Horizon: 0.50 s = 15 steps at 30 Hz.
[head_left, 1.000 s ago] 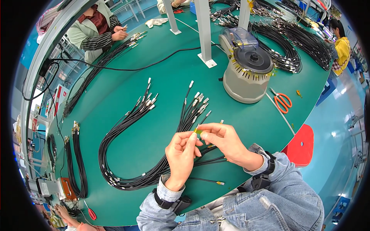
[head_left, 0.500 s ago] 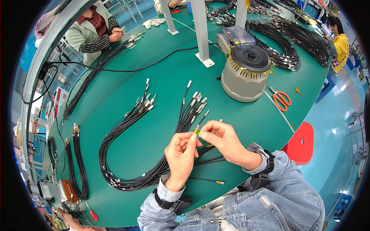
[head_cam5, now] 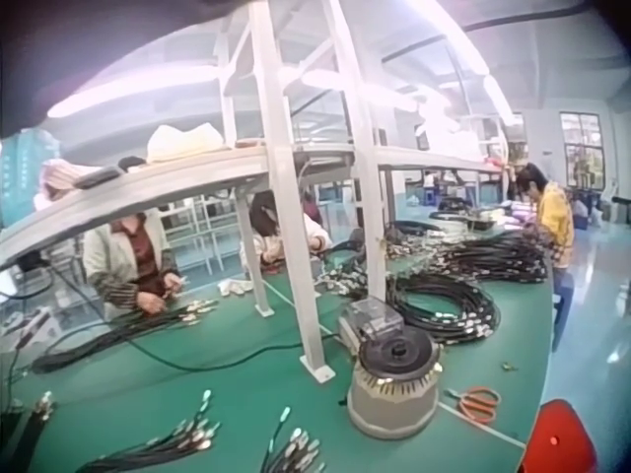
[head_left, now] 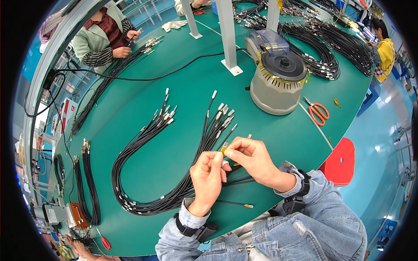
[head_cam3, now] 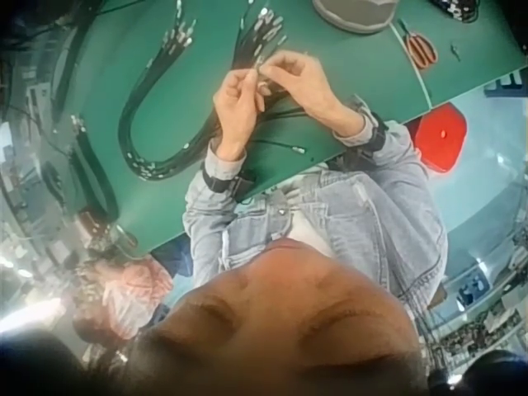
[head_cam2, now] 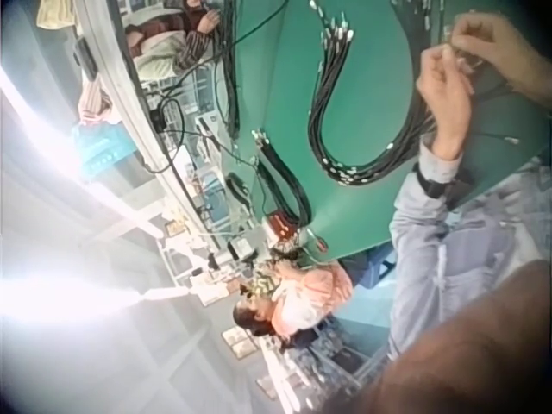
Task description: The person trims a piece of tape with shears, peels more tape from a dispenser, and wraps it around the connector of a wire. They then place the finished wire onto a pile and pick up another to repeat the process.
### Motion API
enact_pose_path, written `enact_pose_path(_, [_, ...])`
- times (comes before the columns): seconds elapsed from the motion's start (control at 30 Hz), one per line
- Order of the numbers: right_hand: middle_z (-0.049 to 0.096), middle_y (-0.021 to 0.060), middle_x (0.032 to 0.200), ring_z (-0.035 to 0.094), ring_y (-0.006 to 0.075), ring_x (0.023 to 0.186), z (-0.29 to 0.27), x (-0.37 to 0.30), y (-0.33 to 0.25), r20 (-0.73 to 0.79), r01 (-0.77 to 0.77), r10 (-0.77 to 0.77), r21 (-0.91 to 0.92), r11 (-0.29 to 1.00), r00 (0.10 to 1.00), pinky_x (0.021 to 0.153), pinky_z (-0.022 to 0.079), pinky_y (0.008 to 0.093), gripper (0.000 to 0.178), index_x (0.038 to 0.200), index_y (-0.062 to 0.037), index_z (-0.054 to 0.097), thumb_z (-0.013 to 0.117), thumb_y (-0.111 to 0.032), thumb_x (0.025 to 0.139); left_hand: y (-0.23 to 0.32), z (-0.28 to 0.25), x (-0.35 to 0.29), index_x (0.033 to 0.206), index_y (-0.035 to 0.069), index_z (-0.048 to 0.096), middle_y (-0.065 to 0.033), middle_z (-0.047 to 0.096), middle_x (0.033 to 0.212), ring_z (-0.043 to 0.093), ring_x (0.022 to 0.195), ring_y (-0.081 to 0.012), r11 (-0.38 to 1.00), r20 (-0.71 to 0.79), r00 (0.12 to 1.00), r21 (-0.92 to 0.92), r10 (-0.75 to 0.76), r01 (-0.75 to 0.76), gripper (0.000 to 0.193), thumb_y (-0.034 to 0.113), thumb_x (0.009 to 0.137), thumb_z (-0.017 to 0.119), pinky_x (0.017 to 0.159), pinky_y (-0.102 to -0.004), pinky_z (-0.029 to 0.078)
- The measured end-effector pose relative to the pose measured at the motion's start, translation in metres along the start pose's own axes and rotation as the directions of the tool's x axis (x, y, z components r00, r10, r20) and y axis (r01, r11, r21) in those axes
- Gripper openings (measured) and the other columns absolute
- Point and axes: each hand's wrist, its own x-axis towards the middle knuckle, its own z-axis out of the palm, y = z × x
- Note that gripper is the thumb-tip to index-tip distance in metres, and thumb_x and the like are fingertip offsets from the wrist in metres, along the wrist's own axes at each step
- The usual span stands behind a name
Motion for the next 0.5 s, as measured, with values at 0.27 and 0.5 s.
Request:
enact_pose_path(0.27, [0.057,0.0017,0.082,0.053,0.0077,0.078,0.0001,-0.0013,-0.0001,-0.017,0.034,-0.035,-0.052,0.998,0.999,0.072,0.043,0.0235,0.011,0.084,0.0027,0.059,0.058,-0.008,0.086,-0.001,0.0,0.0,0.088,-0.001,0.053,-0.0053,0.057,0.061,0.043,0.041,-0.0035,1.0,0.012,1.0,0.003,-0.002,0.002,0.015,0.013,0.092,0.049,0.037,-0.0159,0.031])
enact_pose_path(0.5, [0.057,0.0016,0.082,0.053,0.0074,0.077,0.001,-0.0027,-0.0025,-0.031,0.02,-0.021,-0.015,1.0,0.999,0.071,0.043,0.0229,0.011,0.082,0.0027,0.06,0.058,-0.007,0.085,-0.0031,0.0016,0.0022,0.088,-0.001,0.053,-0.005,0.056,0.061,0.041,0.04,-0.003,0.999,-0.004,1.0,0.033,0.018,-0.018,0.014,0.012,0.092,0.049,0.037,-0.0159,0.03])
